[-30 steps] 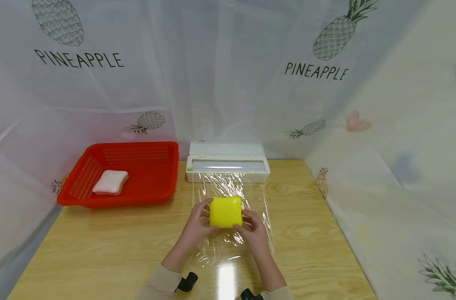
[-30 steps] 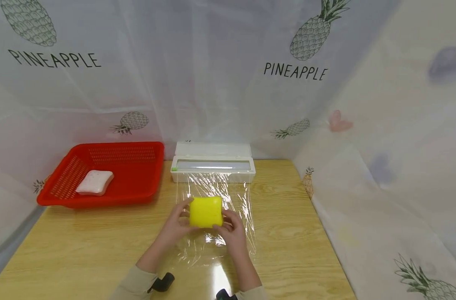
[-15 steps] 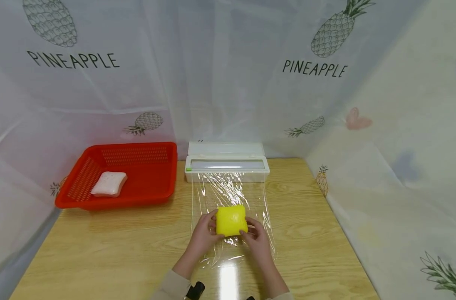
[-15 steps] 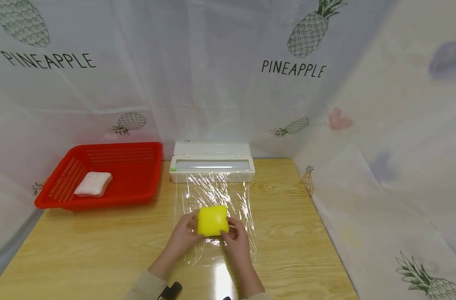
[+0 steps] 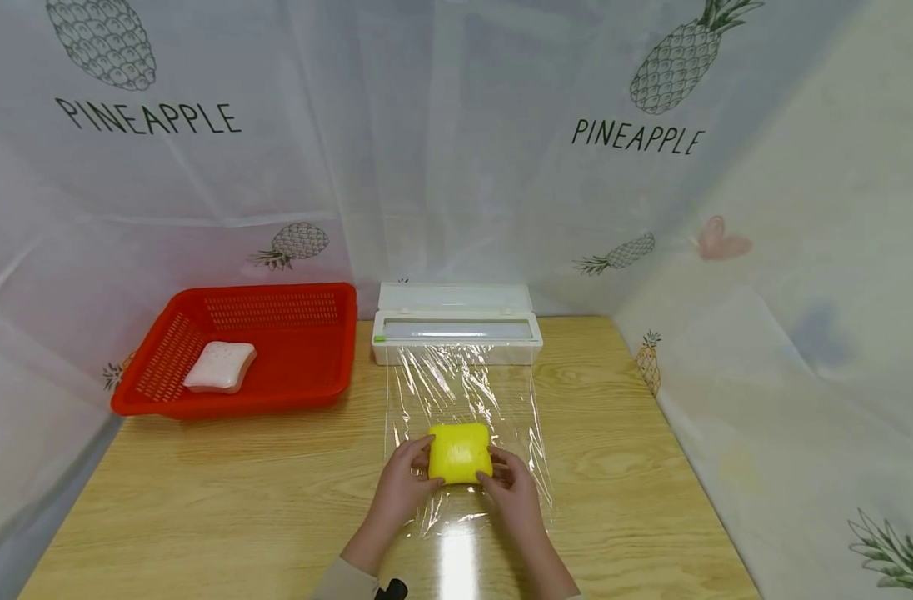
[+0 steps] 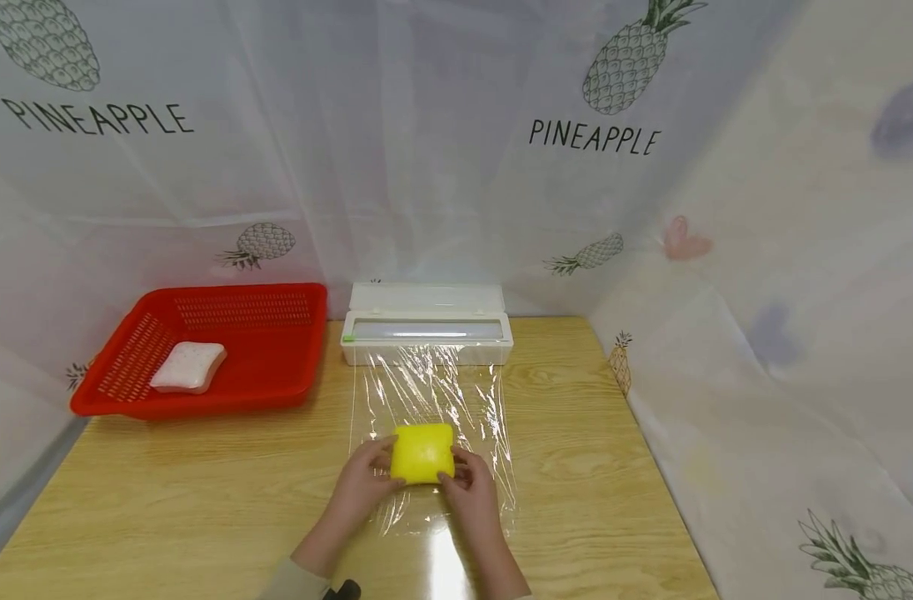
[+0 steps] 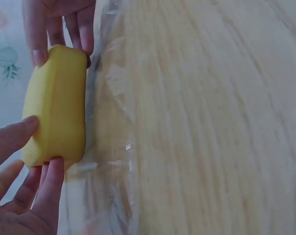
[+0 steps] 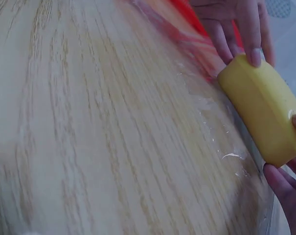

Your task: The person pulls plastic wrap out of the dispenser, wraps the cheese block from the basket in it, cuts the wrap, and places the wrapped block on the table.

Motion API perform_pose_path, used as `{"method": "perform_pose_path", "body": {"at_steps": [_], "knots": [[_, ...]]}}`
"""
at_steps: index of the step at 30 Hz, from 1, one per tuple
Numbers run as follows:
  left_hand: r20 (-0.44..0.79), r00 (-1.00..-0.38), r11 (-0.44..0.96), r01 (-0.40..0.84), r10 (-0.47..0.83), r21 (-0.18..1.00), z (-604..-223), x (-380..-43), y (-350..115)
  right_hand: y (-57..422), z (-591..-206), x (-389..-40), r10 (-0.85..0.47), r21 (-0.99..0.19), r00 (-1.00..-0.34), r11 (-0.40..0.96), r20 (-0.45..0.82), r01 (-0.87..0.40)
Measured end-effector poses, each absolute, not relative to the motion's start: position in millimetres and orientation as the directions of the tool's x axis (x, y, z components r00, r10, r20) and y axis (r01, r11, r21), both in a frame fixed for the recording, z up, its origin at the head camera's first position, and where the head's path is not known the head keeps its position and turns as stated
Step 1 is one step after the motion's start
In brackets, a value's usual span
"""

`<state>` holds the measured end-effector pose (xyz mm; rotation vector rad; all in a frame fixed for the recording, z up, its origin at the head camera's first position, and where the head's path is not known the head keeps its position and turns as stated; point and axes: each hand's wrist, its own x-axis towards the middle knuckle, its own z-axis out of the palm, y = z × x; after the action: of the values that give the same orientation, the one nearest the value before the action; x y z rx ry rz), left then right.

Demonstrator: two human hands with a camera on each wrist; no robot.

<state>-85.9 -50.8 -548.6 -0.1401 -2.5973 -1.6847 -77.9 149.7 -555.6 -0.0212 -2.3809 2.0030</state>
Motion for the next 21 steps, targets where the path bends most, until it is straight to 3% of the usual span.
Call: {"method": "perform_pose_path", "body": {"at_steps": [13, 21], "knots": [[0.126, -0.992, 0.394, 0.125, 0.022, 0.911, -557, -85, -48, 153, -558, -87, 0.014, -0.931, -0.998, 0.360, 0.064, -0.055], [0.161, -0.987, 0.496, 0.133, -0.014, 0.858, -556, -73, -72, 184, -557, -88, -0.044, -0.955, -0.998, 0.288, 0.055, -0.066]]}}
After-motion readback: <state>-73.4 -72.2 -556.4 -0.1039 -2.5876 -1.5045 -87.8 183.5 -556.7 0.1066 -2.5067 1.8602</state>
